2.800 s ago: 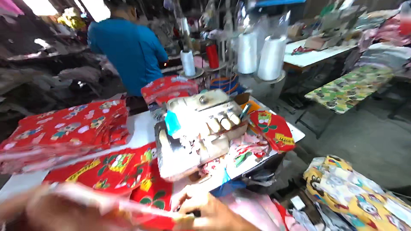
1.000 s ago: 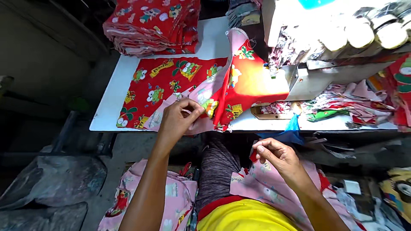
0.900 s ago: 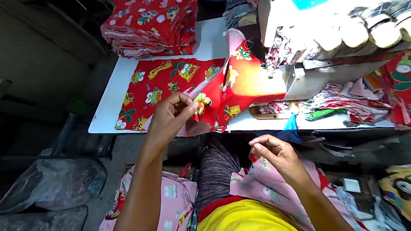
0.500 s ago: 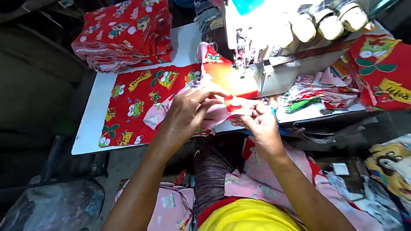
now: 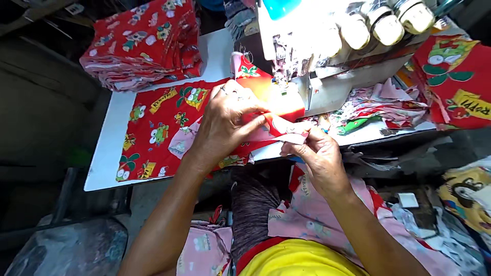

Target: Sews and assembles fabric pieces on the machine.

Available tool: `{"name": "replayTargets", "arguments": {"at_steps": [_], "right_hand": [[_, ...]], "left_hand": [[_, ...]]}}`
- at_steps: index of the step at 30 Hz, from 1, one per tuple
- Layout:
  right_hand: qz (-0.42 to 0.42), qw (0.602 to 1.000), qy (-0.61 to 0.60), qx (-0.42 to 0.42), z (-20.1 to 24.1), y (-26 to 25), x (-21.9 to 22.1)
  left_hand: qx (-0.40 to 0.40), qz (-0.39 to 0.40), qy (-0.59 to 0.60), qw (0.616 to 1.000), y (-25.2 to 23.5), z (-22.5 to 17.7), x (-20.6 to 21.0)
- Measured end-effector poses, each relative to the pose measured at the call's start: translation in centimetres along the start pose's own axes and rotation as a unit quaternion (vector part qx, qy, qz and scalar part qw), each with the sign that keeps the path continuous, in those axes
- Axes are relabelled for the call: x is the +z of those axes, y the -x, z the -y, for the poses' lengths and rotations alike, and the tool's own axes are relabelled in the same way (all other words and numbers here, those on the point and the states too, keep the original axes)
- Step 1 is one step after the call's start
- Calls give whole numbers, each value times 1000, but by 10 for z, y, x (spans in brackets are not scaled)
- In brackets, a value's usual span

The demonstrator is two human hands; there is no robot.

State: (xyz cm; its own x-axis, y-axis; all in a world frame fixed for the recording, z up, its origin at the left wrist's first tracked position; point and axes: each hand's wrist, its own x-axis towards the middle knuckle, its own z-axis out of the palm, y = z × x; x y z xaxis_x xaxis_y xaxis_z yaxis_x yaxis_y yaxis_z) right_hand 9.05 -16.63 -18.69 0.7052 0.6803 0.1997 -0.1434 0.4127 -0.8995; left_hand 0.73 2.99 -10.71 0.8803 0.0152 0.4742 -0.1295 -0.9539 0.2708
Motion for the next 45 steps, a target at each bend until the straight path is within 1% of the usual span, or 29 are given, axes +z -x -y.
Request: {"name": "replayTargets", "arguments": {"at_steps": [3, 6, 8, 11, 14, 17, 20, 25, 29, 31, 34, 36, 37, 40, 43, 45], "right_hand": [[-4, 999, -21, 36, -4, 0, -5], [-5, 998, -42, 46, -3, 0, -6], [4, 1000, -7, 28, 1, -1, -6], [-13, 997, 72, -2, 7, -5, -4], [-32, 996, 85, -18, 6, -5, -7], [-34, 996, 87, -8, 6, -2, -12], [-37, 994, 101, -7, 4, 0, -14], [-50, 994, 97, -30, 1, 2, -13], [-58, 992, 105, -44, -4, 8, -15], [-86, 982, 149, -72, -8, 10, -18], [-125, 954, 230, -150, -18, 4, -23], [-115, 945, 248, -179, -21, -7, -28], [-102, 946, 248, -181, -23, -13, -30], [-67, 962, 218, -149, -25, -26, -34], [-62, 979, 153, -116, -27, -29, -36], [-65, 986, 120, -91, -28, -24, -36]], "left_hand": [[9, 31, 6, 999, -12, -7, -11], [35, 70, 17, 997, -22, -11, -14], [55, 79, 14, 995, -27, -15, -13], [48, 80, 10, 996, -30, -21, -9], [35, 72, 25, 996, -31, -22, -7], [18, 73, 28, 997, -27, -19, -5], [3, 46, 18, 999, -20, -18, 0], [-40, 3, 72, 997, -11, -22, 6], [-60, -19, 69, 996, 0, -25, 9], [-44, -27, 56, 997, 3, -26, 12], [-13, -50, 26, 998, -7, -23, 17], [15, -75, 17, 997, -19, -16, 21], [27, -80, 14, 996, -26, -11, 23], [42, -87, 36, 995, -43, 10, 32], [9, -71, 110, 991, -48, 28, 41], [-8, -52, 151, 987, -46, 33, 42]]}}
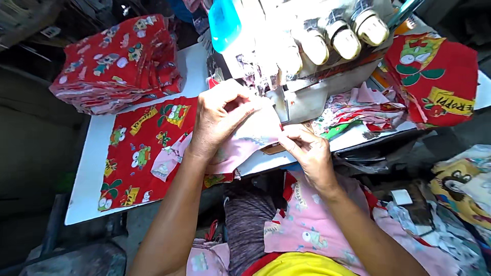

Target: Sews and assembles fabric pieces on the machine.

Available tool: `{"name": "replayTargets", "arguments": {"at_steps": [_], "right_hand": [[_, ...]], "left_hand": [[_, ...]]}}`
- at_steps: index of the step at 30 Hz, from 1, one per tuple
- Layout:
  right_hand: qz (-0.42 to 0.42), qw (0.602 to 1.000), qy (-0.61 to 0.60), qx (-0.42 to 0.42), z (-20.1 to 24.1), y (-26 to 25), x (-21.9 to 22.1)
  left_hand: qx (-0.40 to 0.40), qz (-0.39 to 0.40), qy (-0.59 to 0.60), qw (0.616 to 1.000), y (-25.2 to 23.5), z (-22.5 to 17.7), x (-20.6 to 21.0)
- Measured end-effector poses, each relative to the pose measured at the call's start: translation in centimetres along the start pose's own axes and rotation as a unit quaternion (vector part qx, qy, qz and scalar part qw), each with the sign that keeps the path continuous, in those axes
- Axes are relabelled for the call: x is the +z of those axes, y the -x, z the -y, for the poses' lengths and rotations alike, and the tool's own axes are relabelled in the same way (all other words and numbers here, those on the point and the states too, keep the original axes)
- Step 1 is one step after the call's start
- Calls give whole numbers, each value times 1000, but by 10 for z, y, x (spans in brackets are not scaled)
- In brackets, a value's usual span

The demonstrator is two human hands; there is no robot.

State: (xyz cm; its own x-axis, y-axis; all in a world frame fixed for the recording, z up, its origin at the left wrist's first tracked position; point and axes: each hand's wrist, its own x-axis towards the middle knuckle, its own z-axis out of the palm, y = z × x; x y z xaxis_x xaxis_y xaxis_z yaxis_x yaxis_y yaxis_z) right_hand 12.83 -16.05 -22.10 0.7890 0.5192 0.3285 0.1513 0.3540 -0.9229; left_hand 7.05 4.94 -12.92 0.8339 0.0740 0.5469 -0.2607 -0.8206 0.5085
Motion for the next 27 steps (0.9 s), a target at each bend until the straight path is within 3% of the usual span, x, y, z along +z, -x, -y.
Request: {"name": "replayTargets", "arguments": {"at_steps": [7, 18, 27], "right_hand": [[36, 996, -69, 54, 8, 32, -2], [9, 981, -164, 102, 11, 27, 7], [19, 982, -136, 128, 17, 30, 10]], "left_hand": [[-62, 70, -67, 993, 22, -33, -17], [-101, 41, -129, 986, 14, -38, -9], [-80, -2, -123, 989, 40, -37, -2]]}}
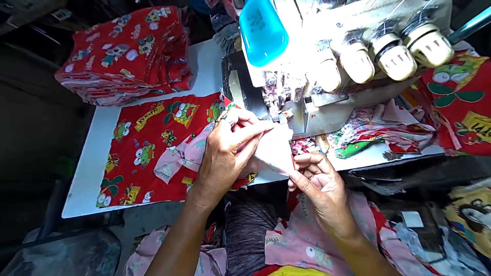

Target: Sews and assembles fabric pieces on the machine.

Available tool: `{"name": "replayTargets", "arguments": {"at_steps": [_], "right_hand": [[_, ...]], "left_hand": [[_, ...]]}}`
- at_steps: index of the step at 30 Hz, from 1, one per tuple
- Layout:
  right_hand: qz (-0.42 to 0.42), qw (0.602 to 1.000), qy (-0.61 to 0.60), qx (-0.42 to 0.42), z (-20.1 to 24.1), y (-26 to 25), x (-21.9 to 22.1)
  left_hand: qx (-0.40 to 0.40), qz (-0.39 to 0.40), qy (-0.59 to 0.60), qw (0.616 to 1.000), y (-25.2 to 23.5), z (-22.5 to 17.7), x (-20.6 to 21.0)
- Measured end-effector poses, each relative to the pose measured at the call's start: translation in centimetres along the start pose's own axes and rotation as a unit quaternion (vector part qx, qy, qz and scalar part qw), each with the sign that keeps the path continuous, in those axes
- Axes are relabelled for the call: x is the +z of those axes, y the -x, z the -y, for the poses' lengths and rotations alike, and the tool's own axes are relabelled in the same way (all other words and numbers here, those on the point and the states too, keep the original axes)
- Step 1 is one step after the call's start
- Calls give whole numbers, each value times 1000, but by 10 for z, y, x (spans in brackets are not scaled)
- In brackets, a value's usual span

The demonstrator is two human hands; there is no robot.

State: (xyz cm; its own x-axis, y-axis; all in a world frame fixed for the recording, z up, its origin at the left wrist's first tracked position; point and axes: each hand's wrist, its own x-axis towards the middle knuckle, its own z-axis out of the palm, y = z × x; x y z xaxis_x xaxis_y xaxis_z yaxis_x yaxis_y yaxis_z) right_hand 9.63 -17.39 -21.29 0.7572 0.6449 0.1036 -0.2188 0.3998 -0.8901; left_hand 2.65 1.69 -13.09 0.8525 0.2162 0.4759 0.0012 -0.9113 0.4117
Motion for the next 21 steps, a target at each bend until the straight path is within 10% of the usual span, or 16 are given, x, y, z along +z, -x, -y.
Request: {"name": "replayTargets", "arguments": {"at_steps": [21], "right_hand": [[-27, 994, 74, -79, 16, -28, 16]], "left_hand": [[27, -77, -41, 996, -40, 19, 1]]}}
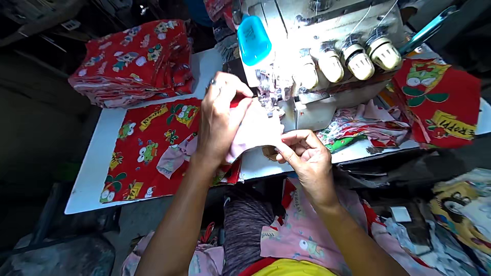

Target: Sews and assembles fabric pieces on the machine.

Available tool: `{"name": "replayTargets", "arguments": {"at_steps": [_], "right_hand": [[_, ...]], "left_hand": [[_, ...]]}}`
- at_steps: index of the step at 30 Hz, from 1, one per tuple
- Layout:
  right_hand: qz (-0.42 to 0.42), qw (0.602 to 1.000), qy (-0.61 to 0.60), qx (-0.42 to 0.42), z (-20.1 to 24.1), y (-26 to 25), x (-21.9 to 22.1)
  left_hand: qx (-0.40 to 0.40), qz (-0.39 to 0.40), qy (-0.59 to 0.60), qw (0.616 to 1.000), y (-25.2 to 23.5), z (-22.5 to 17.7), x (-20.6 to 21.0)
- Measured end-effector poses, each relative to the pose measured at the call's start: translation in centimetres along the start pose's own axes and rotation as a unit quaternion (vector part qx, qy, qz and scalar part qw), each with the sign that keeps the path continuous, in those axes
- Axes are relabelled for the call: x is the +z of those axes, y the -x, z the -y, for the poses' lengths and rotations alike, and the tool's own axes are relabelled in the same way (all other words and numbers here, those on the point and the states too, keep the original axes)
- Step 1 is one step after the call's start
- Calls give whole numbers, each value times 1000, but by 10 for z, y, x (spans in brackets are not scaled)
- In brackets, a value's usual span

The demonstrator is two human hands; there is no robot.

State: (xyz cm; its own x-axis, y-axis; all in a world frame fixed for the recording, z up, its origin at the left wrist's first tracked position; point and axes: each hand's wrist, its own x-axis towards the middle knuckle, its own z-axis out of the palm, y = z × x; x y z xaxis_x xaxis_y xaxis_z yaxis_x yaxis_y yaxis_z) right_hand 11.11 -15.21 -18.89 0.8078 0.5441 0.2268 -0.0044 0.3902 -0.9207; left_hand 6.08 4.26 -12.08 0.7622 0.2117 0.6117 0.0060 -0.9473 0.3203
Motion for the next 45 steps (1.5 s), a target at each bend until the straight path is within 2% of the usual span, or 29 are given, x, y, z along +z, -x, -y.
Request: {"name": "replayTargets", "arguments": {"at_steps": [2, 5, 8, 11, 14, 17, 20, 22, 25, 27, 30, 33, 38, 41, 45], "right_hand": [[-2, 1000, -4, 8, 1, 0, 0], [-5, 1000, 2, 12, 0, 1, 0], [-1, 1000, 15, -2, 0, 1, 0], [-1, 999, 46, -22, 0, 2, 0], [-9, 989, 133, -69, -3, 3, 0], [-10, 947, 286, -144, -5, -2, 1], [0, 876, 443, -192, 0, -11, 2], [4, 844, 500, -197, 4, -15, 2], [13, 824, 534, -188, 5, -15, 1], [18, 827, 531, -184, 1, -11, 0], [29, 836, 519, -173, -7, -1, -3], [47, 849, 502, -160, -11, 7, -4], [108, 890, 421, -141, -16, 12, 1], [161, 922, 332, -117, -16, 15, 9], [204, 965, 146, -74, -14, 14, 17]], "left_hand": [[-4, 35, 46, 998, 24, -23, -7], [-1, 67, 104, 992, 48, -18, -6], [2, 75, 139, 988, 44, -6, -4], [-12, 86, 143, 986, 45, -10, -9], [-20, 93, 139, 986, 46, -10, -10], [-17, 101, 143, 984, 32, 1, -6], [-6, 118, 130, 984, 16, 18, -2], [-1, 116, 131, 985, 6, 29, 0], [-14, 103, 110, 988, -5, 45, 3], [-40, 95, 92, 990, -9, 51, 4], [-136, 71, 87, 984, -5, 50, 5], [-224, 35, 94, 969, 6, 39, 3], [-316, -15, 138, 938, 41, 13, -7], [-329, -47, 174, 927, 71, -14, -11], [-324, -26, 218, 920, 107, -52, -7]]}}
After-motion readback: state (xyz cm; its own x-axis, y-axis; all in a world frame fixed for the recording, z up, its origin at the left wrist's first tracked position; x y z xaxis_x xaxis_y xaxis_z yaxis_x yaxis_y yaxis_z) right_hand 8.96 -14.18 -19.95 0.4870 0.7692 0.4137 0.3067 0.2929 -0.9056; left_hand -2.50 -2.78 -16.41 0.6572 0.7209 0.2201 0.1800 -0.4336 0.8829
